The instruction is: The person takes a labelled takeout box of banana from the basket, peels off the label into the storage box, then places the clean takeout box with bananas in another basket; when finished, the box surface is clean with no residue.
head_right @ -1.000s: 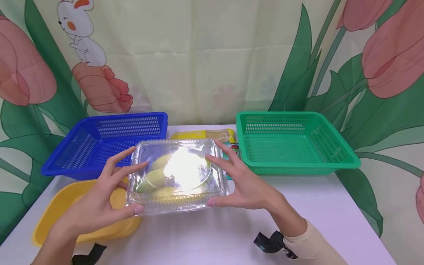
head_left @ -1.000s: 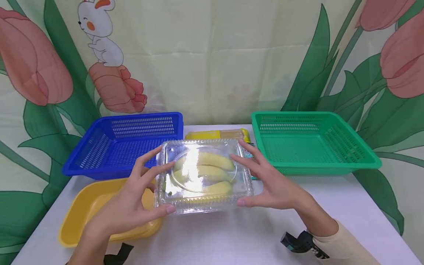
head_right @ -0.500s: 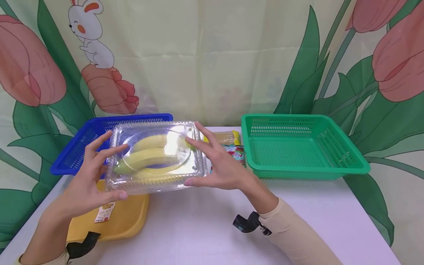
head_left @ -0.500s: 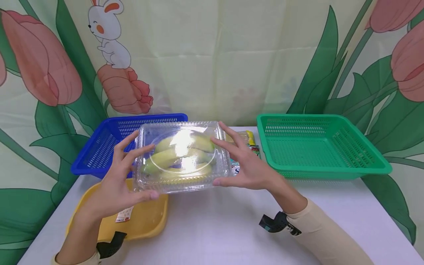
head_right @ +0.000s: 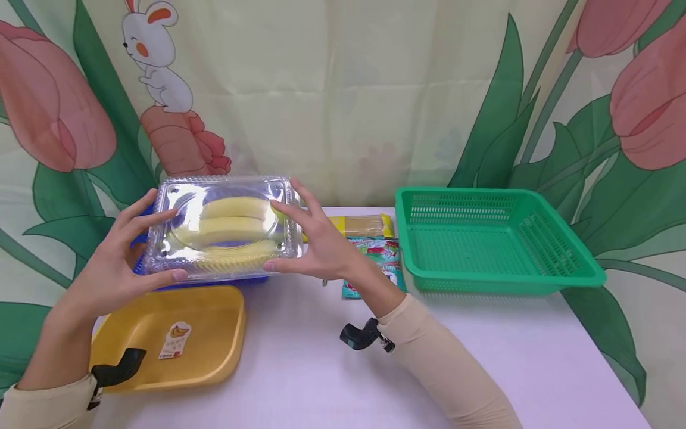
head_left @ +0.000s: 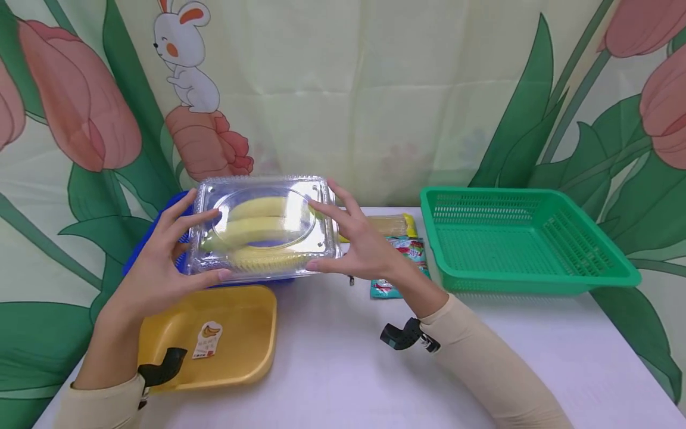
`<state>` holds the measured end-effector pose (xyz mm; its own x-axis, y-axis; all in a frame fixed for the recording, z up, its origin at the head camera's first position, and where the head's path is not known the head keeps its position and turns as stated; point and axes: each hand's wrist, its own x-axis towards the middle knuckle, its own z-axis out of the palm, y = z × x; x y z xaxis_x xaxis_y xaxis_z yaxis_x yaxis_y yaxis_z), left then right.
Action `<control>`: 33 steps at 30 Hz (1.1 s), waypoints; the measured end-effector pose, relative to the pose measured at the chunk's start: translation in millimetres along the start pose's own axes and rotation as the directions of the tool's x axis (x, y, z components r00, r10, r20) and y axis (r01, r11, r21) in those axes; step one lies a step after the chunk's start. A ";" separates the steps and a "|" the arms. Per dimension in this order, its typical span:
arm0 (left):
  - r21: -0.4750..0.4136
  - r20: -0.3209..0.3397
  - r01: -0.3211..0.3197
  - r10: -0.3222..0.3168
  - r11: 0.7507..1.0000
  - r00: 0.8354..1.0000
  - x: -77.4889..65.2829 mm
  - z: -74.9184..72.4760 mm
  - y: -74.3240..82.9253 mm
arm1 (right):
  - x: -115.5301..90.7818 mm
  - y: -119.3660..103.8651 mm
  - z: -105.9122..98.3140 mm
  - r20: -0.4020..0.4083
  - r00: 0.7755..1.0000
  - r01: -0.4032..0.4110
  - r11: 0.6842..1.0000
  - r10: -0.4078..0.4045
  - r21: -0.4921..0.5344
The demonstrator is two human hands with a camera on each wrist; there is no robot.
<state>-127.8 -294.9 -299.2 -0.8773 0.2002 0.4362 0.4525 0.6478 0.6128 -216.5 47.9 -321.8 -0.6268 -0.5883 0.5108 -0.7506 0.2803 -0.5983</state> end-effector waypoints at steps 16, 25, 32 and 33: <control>-0.045 -0.015 0.150 -0.151 0.988 0.988 10.8 -26.2 -61.6 | 56.2 16.2 41.4 0.075 0.992 -0.113 0.987 0.105 0.115; -0.015 0.053 0.277 -0.276 0.961 0.960 21.0 -36.4 -83.4 | 69.9 29.9 58.1 0.131 0.975 -0.187 0.982 0.182 0.030; -0.016 0.100 0.321 -0.318 0.947 0.943 20.9 -31.8 -97.6 | 70.8 40.9 67.2 0.195 0.950 -0.251 0.968 0.245 0.006; -0.019 0.100 0.316 -0.313 0.948 0.944 20.8 -30.8 -99.3 | 70.9 42.4 68.2 0.200 0.947 -0.255 0.967 0.250 -0.001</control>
<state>-186.1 -377.7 -330.7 -0.9862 0.0596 0.1543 0.1546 0.6638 0.7317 -278.5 -33.6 -353.0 -0.7397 -0.6391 0.2109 -0.5664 0.4220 -0.7079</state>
